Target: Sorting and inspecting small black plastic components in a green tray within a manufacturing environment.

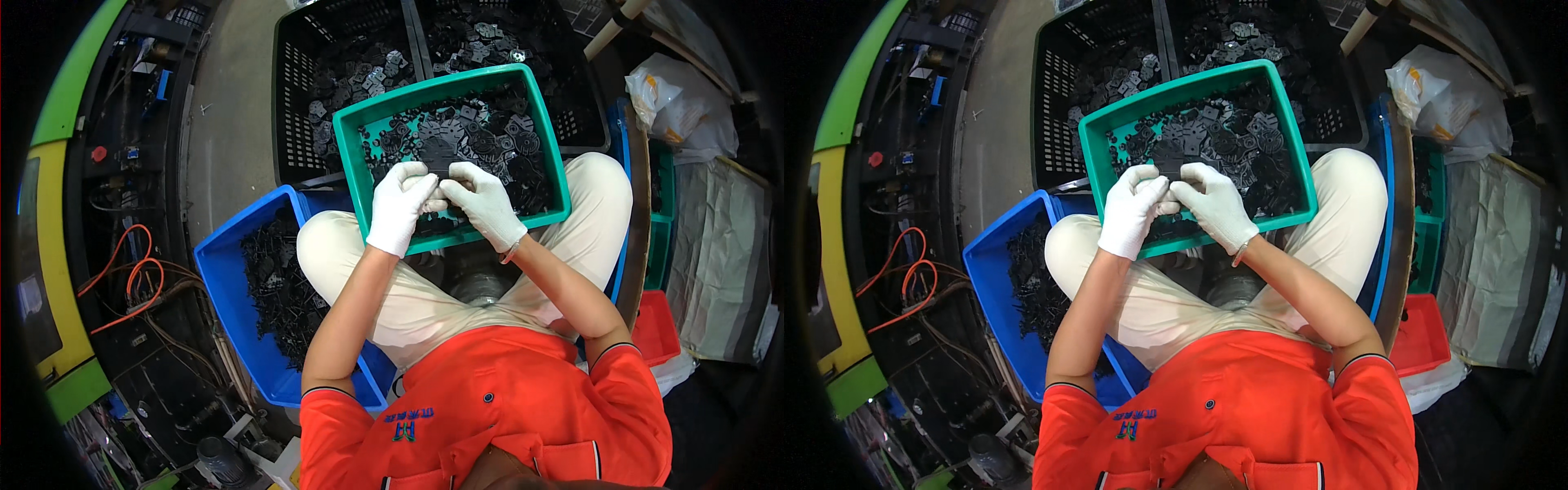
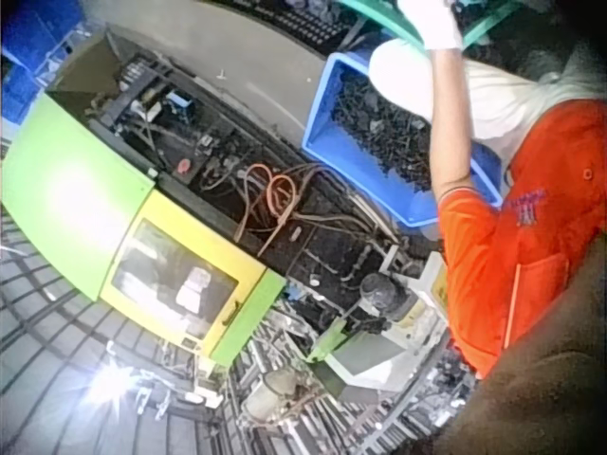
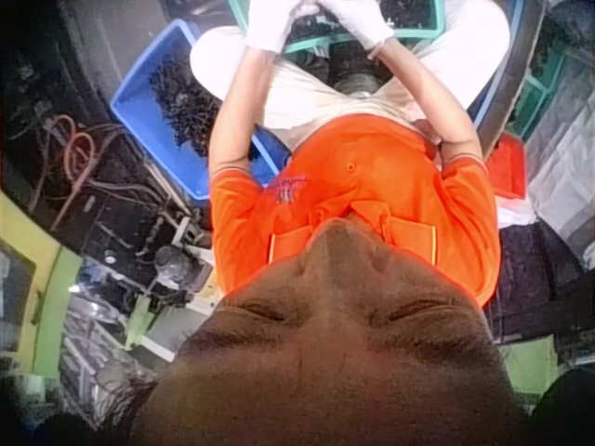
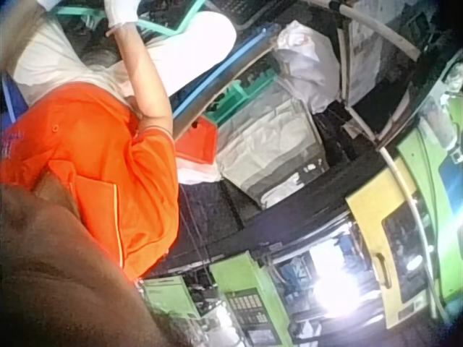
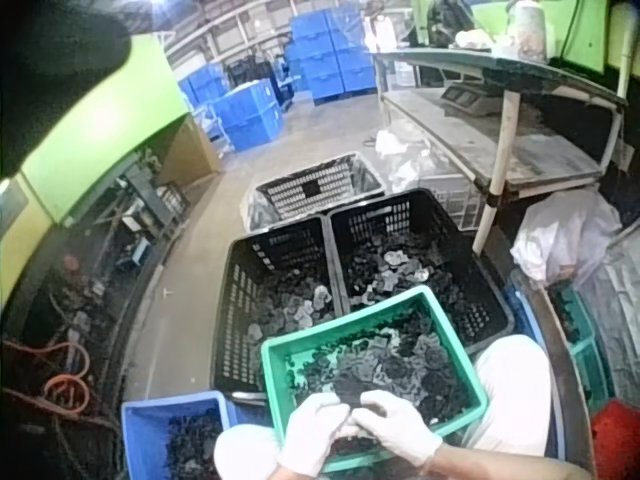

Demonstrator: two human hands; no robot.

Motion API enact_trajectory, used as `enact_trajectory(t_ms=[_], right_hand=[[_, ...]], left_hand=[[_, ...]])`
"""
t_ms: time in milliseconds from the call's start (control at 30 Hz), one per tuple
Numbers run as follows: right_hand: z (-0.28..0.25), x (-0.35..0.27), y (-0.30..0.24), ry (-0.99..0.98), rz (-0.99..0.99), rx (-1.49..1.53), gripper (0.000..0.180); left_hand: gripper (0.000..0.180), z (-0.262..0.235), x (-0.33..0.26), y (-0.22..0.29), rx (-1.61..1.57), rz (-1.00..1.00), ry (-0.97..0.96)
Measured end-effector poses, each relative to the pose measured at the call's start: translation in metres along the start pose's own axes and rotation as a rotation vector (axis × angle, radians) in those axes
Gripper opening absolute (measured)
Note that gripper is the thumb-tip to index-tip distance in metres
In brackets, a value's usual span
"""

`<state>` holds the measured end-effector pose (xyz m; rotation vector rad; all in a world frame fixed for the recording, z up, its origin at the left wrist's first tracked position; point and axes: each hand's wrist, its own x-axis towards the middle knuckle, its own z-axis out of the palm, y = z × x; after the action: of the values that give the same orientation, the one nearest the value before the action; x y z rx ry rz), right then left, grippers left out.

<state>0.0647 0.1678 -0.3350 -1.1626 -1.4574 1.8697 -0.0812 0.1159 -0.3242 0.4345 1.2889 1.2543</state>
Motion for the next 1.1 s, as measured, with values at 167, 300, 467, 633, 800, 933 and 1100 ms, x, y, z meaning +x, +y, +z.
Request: enact_trajectory(t_ms=[167,300,467,633,800,933,1100], right_hand=[[-0.003,0.003,0.007,0.037,0.000,0.003,0.028],[-0.005,0.003,-0.006,0.027,0.102,0.251,0.023],[-0.004,0.015,-0.013,0.012,0.170,0.270,0.021],[0.009,0.073,-0.055,-0.180,-0.026,0.289,0.031],[0.017,0.114,-0.059,-0.117,-0.102,0.045,0.040],[0.004,0.077,-0.002,-0.248,0.021,-0.088,0.027],[0.008,0.015,0.001,-0.341,0.258,0.100,0.035]], left_hand=[[0.026,-0.007,-0.008,0.002,0.158,-0.033,-0.031],[0.034,-0.035,-0.025,0.004,1.551,0.456,-0.023],[0.017,-0.042,-0.027,-0.016,2.069,0.340,-0.200],[0.009,-0.043,-0.019,-0.013,2.037,0.364,-0.170],[0.029,-0.054,-0.010,-0.006,1.880,0.338,-0.244],[0.040,-0.053,-0.018,0.012,1.082,0.270,-0.048],[0.047,-0.037,-0.019,0.014,0.500,0.303,-0.086]])
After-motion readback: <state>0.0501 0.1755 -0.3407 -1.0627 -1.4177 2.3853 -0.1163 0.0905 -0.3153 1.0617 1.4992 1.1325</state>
